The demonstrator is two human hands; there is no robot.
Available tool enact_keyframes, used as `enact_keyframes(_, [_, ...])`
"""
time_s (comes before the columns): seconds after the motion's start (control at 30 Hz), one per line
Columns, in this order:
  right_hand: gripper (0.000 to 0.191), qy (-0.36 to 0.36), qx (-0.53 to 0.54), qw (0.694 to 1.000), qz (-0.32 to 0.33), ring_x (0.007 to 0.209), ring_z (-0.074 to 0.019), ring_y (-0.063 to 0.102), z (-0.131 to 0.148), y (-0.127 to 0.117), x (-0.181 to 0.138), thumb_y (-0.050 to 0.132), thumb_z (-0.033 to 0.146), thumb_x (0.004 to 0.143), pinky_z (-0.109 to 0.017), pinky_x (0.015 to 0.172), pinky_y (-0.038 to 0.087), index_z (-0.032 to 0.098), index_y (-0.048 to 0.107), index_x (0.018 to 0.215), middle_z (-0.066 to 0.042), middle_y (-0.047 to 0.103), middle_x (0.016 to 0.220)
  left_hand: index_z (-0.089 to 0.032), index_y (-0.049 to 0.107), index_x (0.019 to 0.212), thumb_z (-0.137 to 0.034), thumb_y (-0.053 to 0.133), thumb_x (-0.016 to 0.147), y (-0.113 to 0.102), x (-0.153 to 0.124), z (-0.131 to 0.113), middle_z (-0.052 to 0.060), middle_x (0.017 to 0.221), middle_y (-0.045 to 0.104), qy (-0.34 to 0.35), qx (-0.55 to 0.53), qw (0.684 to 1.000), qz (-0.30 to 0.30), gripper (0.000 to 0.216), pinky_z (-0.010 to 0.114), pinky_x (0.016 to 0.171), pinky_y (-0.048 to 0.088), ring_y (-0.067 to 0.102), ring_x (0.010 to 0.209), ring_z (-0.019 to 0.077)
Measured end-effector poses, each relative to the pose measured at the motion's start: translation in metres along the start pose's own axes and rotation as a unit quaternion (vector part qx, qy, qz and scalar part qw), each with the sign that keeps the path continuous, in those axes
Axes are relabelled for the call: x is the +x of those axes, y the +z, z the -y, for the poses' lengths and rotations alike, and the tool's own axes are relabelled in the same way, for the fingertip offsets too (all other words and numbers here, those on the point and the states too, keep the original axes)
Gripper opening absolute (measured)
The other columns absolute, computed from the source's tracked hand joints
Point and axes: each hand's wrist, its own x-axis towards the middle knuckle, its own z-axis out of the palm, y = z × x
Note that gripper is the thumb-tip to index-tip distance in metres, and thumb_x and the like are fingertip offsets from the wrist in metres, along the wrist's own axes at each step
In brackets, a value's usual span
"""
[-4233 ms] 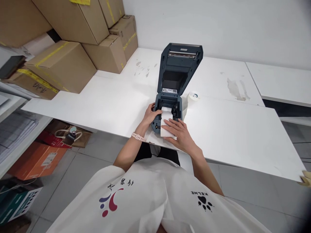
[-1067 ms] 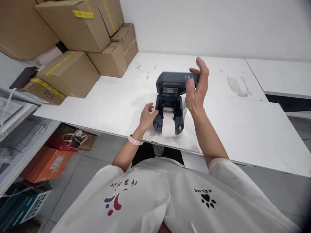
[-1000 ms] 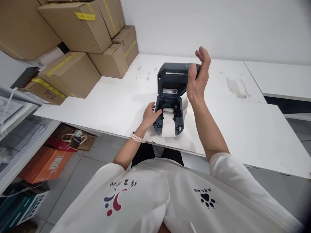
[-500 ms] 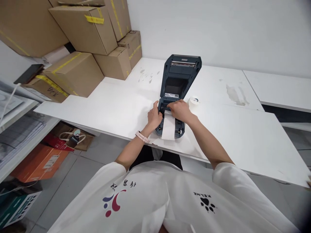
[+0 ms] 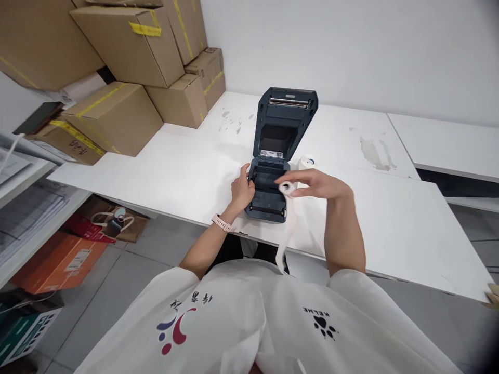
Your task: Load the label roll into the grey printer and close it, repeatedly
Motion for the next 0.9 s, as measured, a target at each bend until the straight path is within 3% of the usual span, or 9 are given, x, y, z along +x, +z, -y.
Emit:
enact_keyframes(0.13, [0.042,0.074,0.088,0.979,-0.168,0.105,-0.0252,0.066,-0.038,-0.002,-0.068,0.080,0.048,0.078,-0.042,0.096,0.052,0.028,0.074,0.114,-0.007,0.074,0.115,-0.024,0.039,0.149,-0.009,0.045,0.084,0.000,0.000,-0.001,0.011,0.125,0.072,0.013,-0.002,1.000,0.007,0.067,0.049,0.103,0.048,0.062,0.129,0.0321])
enact_keyframes(0.23, [0.045,0.150,0.116,0.949,-0.253,0.107,-0.0247,0.065,-0.077,0.008,-0.084,0.084,0.050,0.072,-0.043,0.097,0.052,0.026,0.073,0.108,-0.008,0.072,0.119,-0.022,0.040,0.149,-0.008,0.044,0.083,0.001,0.000,-0.001,0.012,0.119,0.073,0.018,0.001,1.000,0.005,0.068,0.049,0.100,0.049,0.064,0.124,0.0332])
enact_keyframes(0.4, [0.056,0.191,0.169,0.928,-0.272,0.089,-0.0180,0.066,-0.117,0.022,-0.077,0.087,0.051,0.065,-0.037,0.085,0.055,0.022,0.070,0.110,-0.007,0.073,0.112,-0.024,0.042,0.147,-0.009,0.045,0.082,0.001,0.000,-0.001,0.011,0.118,0.074,0.004,-0.009,1.000,-0.008,0.066,0.050,0.102,0.047,0.063,0.126,0.0332])
enact_keyframes(0.53, [0.058,0.165,0.177,0.921,-0.305,0.118,-0.0236,0.065,-0.128,0.010,-0.079,0.087,0.047,0.066,-0.042,0.102,0.053,0.027,0.067,0.116,-0.008,0.070,0.128,-0.026,0.043,0.146,-0.009,0.045,0.082,0.001,0.000,-0.002,0.011,0.121,0.073,0.002,-0.013,1.000,-0.008,0.066,0.049,0.101,0.047,0.063,0.128,0.0328])
enact_keyframes(0.63, [0.075,0.159,0.153,0.904,-0.366,0.136,-0.0264,0.056,-0.139,-0.009,-0.068,0.089,0.043,0.062,-0.047,0.112,0.047,0.031,0.057,0.129,-0.010,0.061,0.143,-0.027,0.044,0.145,-0.009,0.047,0.081,0.002,0.000,-0.002,0.009,0.115,0.075,0.004,-0.019,1.000,-0.010,0.067,0.047,0.102,0.047,0.064,0.126,0.0323])
enact_keyframes(0.7, [0.088,0.175,0.139,0.907,-0.356,0.139,-0.0274,0.053,-0.146,-0.018,-0.049,0.090,0.039,0.057,-0.047,0.115,0.044,0.029,0.051,0.136,-0.012,0.056,0.149,-0.027,0.044,0.145,-0.009,0.048,0.081,0.002,0.000,-0.002,0.008,0.112,0.076,0.004,-0.023,1.000,-0.010,0.067,0.047,0.102,0.048,0.065,0.125,0.0325])
enact_keyframes(0.8, [0.092,0.224,0.150,0.906,-0.327,0.124,-0.0310,0.062,-0.150,-0.022,-0.014,0.090,0.040,0.050,-0.047,0.102,0.054,0.020,0.053,0.132,-0.016,0.062,0.139,-0.028,0.043,0.146,-0.009,0.048,0.081,0.002,0.000,-0.002,0.008,0.117,0.075,0.000,-0.028,0.999,-0.015,0.068,0.048,0.103,0.048,0.064,0.125,0.0318])
enact_keyframes(0.9, [0.076,0.228,0.147,0.888,-0.370,0.107,-0.0311,0.066,-0.137,-0.021,0.004,0.085,0.046,0.053,-0.044,0.088,0.059,0.017,0.060,0.117,-0.014,0.071,0.119,-0.029,0.042,0.147,-0.009,0.047,0.081,0.002,-0.001,-0.002,0.008,0.124,0.074,-0.003,-0.032,0.999,-0.014,0.069,0.048,0.104,0.047,0.064,0.126,0.0304])
